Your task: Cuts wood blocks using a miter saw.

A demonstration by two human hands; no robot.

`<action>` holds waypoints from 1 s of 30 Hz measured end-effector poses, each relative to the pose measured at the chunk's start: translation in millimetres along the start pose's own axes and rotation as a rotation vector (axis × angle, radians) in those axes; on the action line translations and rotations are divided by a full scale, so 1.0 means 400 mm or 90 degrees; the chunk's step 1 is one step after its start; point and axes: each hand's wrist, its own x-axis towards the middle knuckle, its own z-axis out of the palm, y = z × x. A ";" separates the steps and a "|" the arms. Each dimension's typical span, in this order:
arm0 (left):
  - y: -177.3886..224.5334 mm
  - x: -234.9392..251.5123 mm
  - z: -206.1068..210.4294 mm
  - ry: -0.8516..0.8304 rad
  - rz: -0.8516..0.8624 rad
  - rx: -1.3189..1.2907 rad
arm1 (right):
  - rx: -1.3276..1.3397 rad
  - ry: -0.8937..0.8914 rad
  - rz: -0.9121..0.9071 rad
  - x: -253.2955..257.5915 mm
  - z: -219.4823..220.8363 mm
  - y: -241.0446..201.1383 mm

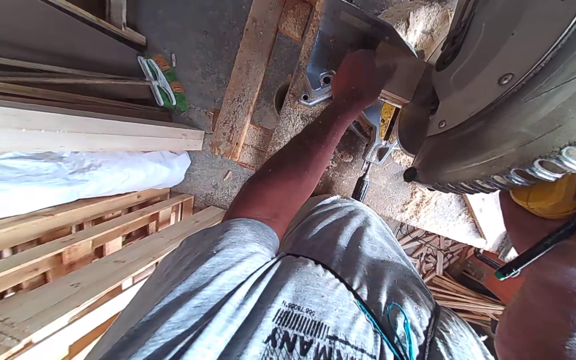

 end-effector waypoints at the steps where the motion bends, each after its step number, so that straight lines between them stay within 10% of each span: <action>1: 0.001 -0.001 -0.001 0.000 -0.001 0.000 | -0.011 0.003 -0.003 -0.001 0.002 -0.001; 17: 0.015 -0.013 -0.018 -0.020 -0.026 0.003 | 0.057 -0.096 -0.031 -0.043 0.041 0.047; 21: 0.022 -0.027 0.004 0.020 -0.008 0.044 | 0.106 0.179 0.005 0.084 -0.111 0.125; 25: 0.008 -0.015 0.029 0.072 -0.022 -0.012 | 0.332 0.507 0.158 0.075 0.006 0.177; 30: 0.011 0.005 0.033 0.071 -0.012 -0.052 | 0.587 -0.010 0.595 0.032 0.429 0.091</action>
